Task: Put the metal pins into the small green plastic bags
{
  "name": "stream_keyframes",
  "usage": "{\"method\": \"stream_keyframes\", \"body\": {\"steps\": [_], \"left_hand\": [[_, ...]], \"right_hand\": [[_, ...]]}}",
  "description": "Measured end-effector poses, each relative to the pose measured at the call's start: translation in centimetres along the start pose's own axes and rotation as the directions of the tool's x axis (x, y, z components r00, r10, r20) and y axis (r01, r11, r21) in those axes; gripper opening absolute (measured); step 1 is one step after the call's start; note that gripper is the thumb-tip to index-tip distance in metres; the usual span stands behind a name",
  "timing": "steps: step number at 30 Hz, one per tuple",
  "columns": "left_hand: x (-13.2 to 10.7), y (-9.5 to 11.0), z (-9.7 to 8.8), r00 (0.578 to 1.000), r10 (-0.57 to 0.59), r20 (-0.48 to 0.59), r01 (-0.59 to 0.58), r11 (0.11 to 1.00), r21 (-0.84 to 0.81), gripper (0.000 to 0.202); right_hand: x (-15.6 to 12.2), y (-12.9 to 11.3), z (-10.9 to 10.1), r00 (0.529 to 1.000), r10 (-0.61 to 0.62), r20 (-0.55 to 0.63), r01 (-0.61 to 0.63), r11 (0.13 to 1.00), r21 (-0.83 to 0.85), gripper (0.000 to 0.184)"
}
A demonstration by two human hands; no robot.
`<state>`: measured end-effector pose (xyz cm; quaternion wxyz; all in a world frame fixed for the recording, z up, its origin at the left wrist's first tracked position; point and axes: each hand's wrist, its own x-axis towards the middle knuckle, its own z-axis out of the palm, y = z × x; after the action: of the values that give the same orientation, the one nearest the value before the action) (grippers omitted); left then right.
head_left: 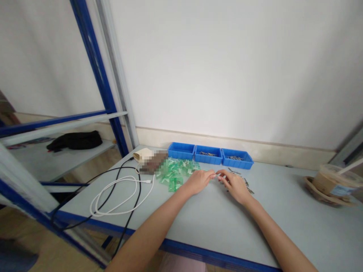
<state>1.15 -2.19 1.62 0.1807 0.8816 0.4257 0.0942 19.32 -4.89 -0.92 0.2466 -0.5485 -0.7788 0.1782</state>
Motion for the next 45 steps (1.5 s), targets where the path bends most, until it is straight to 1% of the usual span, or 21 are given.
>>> {"method": "stream_keyframes", "body": {"steps": [2, 4, 6, 8, 11, 13, 18, 21, 24, 27, 29, 33, 36, 40, 43, 45], "left_hand": [[0.0, 0.0, -0.1, 1.000, -0.017, -0.003, 0.017, 1.000, -0.003, 0.028], [-0.1, 0.1, -0.1, 0.999, -0.034, -0.005, 0.034, 0.999, -0.005, 0.030], [-0.1, 0.1, 0.0, 0.999, -0.038, -0.012, 0.038, 0.999, -0.006, 0.031], [-0.1, 0.1, 0.2, 0.999, -0.029, -0.039, 0.028, 1.000, -0.008, 0.030], [0.0, -0.1, 0.4, 0.995, -0.006, -0.099, 0.006, 1.000, -0.006, 0.029], [0.0, -0.2, 0.5, 0.992, -0.005, -0.124, 0.004, 1.000, -0.010, 0.030], [-0.1, -0.2, 0.6, 0.992, -0.025, -0.126, 0.018, 0.998, -0.054, 0.035], [-0.1, -0.1, 0.6, 0.993, -0.020, -0.117, 0.012, 0.998, -0.062, 0.036], [-0.1, -0.1, 0.7, 0.992, -0.019, -0.127, 0.008, 0.997, -0.083, 0.030], [-0.1, -0.1, 0.7, 0.989, -0.012, -0.146, 0.002, 0.997, -0.071, 0.029], [-0.2, 0.0, 0.7, 0.987, -0.005, -0.163, -0.005, 0.998, -0.056, 0.031], [-0.2, 0.0, 0.9, 0.982, 0.000, -0.191, -0.010, 0.998, -0.054, 0.033], [-0.1, -0.1, 1.0, 0.982, -0.001, -0.189, -0.009, 0.999, -0.053, 0.033], [-0.1, -0.2, 1.2, 0.983, 0.004, -0.185, -0.020, 0.996, -0.085, 0.032], [-0.1, -0.1, 1.5, 0.977, 0.010, -0.213, -0.025, 0.997, -0.071, 0.031], [-0.2, -0.1, 1.6, 0.972, 0.032, -0.234, -0.046, 0.997, -0.056, 0.032]], "right_hand": [[-0.1, 0.2, 0.1, 0.997, -0.073, -0.003, 0.073, 0.997, -0.031, 0.030], [-0.2, 0.3, 0.2, 0.989, -0.149, 0.000, 0.148, 0.981, -0.129, 0.030], [-0.2, 0.4, 0.3, 0.983, -0.183, -0.001, 0.178, 0.960, -0.215, 0.032], [-0.2, 0.4, 0.2, 0.987, -0.162, -0.014, 0.155, 0.963, -0.219, 0.034], [-0.2, 0.2, 0.0, 0.993, -0.122, 0.008, 0.122, 0.982, -0.146, 0.036], [-0.3, 0.1, -0.1, 0.991, -0.130, 0.023, 0.132, 0.982, -0.136, 0.039], [-0.5, 0.5, 0.2, 0.978, -0.204, -0.049, 0.188, 0.954, -0.232, 0.036], [-0.5, 0.7, 0.4, 0.968, -0.247, -0.044, 0.228, 0.939, -0.257, 0.037], [-0.5, 0.7, 0.3, 0.974, -0.223, -0.027, 0.210, 0.946, -0.246, 0.041], [-0.5, 0.6, 0.2, 0.980, -0.199, -0.012, 0.190, 0.952, -0.239, 0.042], [-0.6, 0.7, 0.3, 0.975, -0.217, -0.038, 0.202, 0.948, -0.247, 0.040], [-0.7, 0.8, 0.5, 0.958, -0.255, -0.133, 0.216, 0.944, -0.251, 0.035], [-0.6, 1.0, 0.6, 0.951, -0.269, -0.153, 0.228, 0.943, -0.243, 0.035], [-0.6, 1.0, 0.5, 0.961, -0.246, -0.124, 0.213, 0.949, -0.231, 0.038], [-0.6, 0.9, 0.4, 0.974, -0.211, -0.084, 0.188, 0.957, -0.221, 0.040], [-0.7, 0.8, 0.4, 0.976, -0.198, -0.095, 0.174, 0.960, -0.219, 0.040]]}}
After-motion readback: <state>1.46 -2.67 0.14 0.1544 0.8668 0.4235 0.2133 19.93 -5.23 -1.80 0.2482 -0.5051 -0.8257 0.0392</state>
